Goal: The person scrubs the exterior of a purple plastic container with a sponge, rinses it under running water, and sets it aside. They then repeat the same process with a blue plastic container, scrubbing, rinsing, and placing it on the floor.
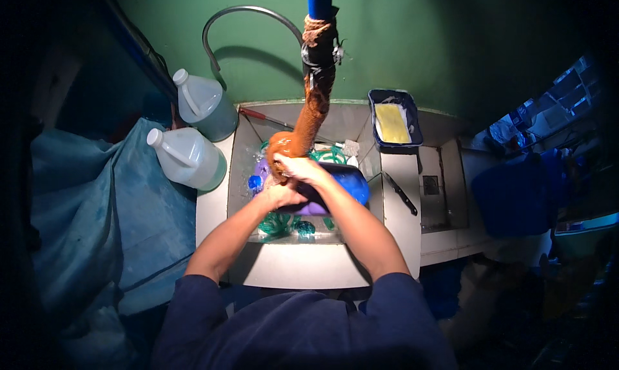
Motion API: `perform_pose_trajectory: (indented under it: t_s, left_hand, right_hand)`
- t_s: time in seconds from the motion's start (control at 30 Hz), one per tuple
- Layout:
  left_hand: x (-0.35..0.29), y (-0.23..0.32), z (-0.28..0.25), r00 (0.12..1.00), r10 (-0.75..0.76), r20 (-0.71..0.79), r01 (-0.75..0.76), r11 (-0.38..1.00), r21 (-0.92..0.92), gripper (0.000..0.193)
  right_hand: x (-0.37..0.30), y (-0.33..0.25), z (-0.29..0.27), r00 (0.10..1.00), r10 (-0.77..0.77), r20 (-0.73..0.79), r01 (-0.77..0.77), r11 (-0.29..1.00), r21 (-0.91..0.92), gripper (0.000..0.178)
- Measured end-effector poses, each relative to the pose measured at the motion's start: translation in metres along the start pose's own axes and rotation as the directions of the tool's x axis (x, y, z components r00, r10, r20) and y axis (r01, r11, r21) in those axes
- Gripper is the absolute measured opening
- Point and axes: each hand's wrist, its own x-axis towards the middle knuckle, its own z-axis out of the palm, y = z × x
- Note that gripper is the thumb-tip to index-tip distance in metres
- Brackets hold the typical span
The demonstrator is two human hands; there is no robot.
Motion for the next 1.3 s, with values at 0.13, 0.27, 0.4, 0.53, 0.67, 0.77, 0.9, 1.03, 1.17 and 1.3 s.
perform_pose_trajectory:
  t_s: [0.13,0.27,0.4,0.53,0.67,0.77,0.9,1.03,1.17,1.3]
  left_hand:
    - [0.002,-0.018,-0.008,0.876,-0.295,0.381,0.345,0.936,-0.069,0.039]
    - [0.003,-0.01,-0.015,0.88,-0.309,0.361,0.352,0.934,-0.056,0.037]
    - [0.002,-0.003,-0.014,0.886,-0.32,0.337,0.353,0.935,-0.04,0.035]
    - [0.008,-0.012,-0.008,0.869,-0.337,0.362,0.379,0.924,-0.048,0.033]
    - [0.022,-0.025,-0.003,0.874,-0.348,0.34,0.367,0.93,0.009,0.034]
    - [0.03,-0.03,-0.005,0.869,-0.341,0.359,0.376,0.926,-0.029,0.038]
    - [0.03,-0.029,-0.01,0.854,-0.343,0.39,0.4,0.913,-0.073,0.039]
    - [0.024,-0.028,-0.012,0.895,-0.298,0.332,0.35,0.93,-0.11,0.04]
    - [0.013,-0.021,-0.008,0.896,-0.292,0.334,0.337,0.937,-0.087,0.037]
    - [-0.008,-0.012,-0.027,0.928,-0.232,0.292,0.284,0.947,-0.15,0.032]
  right_hand:
    - [-0.052,0.013,-0.058,0.964,0.223,-0.143,-0.251,0.942,-0.223,0.04]
    - [-0.049,0.057,-0.052,0.689,-0.096,-0.718,-0.261,0.892,-0.37,0.052]
    - [-0.024,0.062,-0.038,0.741,-0.142,-0.656,-0.364,0.737,-0.57,0.046]
    - [-0.014,0.029,-0.041,0.972,0.008,-0.233,-0.158,0.759,-0.632,0.045]
    - [-0.033,0.005,-0.047,0.998,-0.018,0.064,0.061,0.627,-0.777,0.042]
    - [-0.066,0.01,-0.061,0.98,-0.192,0.055,0.147,0.509,-0.848,0.035]
    - [-0.088,0.038,-0.092,0.916,0.152,-0.371,-0.295,0.88,-0.371,0.042]
    - [-0.06,0.063,-0.113,0.914,-0.008,-0.405,-0.215,0.839,-0.5,0.05]
    - [-0.022,0.069,-0.125,0.982,-0.011,-0.188,-0.083,0.87,-0.487,0.045]
    - [-0.008,0.072,-0.142,0.965,0.221,-0.144,-0.246,0.952,-0.183,0.06]
